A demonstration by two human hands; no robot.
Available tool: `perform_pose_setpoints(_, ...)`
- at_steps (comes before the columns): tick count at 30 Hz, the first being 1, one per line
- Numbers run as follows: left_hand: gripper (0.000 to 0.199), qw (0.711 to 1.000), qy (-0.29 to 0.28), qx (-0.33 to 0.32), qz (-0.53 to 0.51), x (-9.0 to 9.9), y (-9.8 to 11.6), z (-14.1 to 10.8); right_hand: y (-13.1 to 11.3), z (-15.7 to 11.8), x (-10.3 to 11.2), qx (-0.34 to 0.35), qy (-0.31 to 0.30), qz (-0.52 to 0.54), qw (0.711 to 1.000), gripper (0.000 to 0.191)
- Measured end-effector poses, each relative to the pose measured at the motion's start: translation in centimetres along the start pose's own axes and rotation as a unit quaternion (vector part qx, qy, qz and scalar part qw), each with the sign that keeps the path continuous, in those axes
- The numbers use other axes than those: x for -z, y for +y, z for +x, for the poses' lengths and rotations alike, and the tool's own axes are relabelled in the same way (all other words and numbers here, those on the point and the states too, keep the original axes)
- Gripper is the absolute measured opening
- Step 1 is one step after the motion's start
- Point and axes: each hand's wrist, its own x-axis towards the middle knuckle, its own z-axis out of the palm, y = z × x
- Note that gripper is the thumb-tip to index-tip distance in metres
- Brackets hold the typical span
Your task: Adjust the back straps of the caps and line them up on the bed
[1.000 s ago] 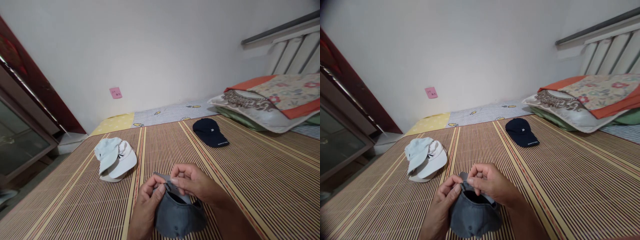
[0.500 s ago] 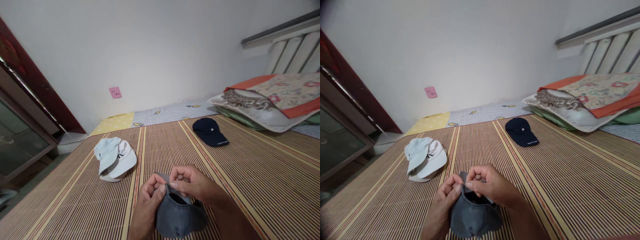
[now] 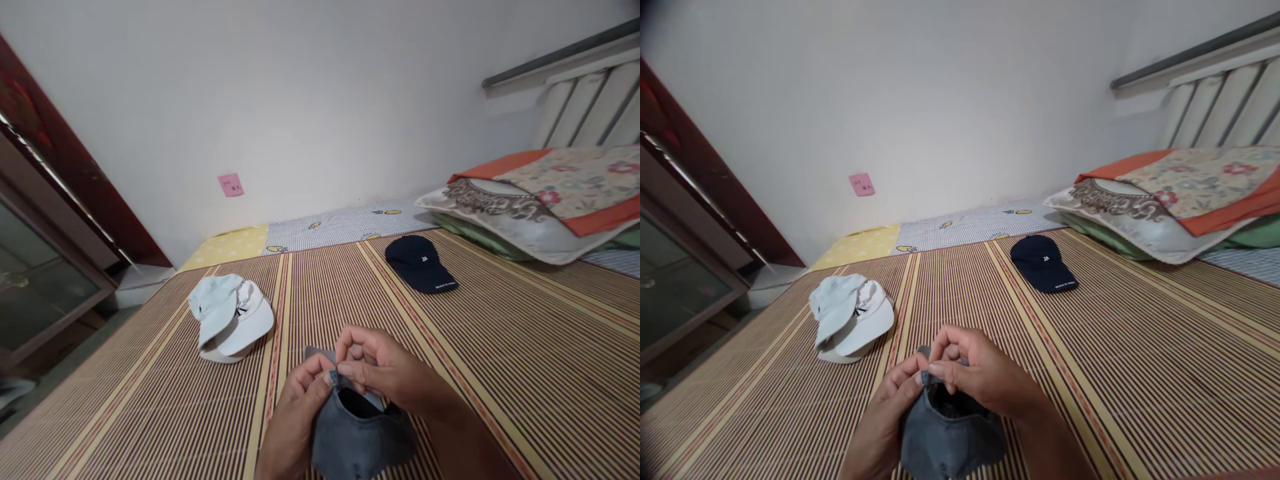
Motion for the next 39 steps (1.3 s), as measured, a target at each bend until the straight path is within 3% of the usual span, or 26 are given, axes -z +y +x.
perform_pose_setpoints(12, 0.022, 0.999, -0.024, -0.001, -0.035, -0.4, 0.2, 0.1, 0.3, 0.2, 0.1, 0.002, 0.002, 0.024, 1.000, 0.023)
perform_pose_setpoints(19, 0.022, 0.994, 0.058, 0.004, -0.090, 0.4, 0.6, 0.1, -0.1, -0.6, 2.4, -0.006, 0.042, 0.009, 0.999, 0.024)
perform_pose_setpoints(25, 0.023, 0.981, 0.131, -0.009, -0.146, 1.2, 0.9, 0.1, 0.8, -1.1, 3.9, -0.002, -0.007, -0.018, 1.000, 0.024)
perform_pose_setpoints(30, 0.023, 0.976, 0.117, 0.011, -0.185, 1.2, 0.7, 0.2, 0.8, -1.0, 3.4, 0.038, -0.018, 0.069, 0.997, 0.020)
perform_pose_setpoints(35, 0.026, 0.972, 0.142, 0.008, -0.188, 1.4, 0.2, 0.3, 0.8, -0.5, 3.1, 0.005, 0.045, 0.017, 0.999, 0.023)
perform_pose_setpoints(39, 0.029, 0.969, 0.167, 0.009, -0.180, 1.4, 0.1, 0.3, 1.2, -0.3, 3.4, 0.016, 0.016, 0.030, 0.999, 0.028)
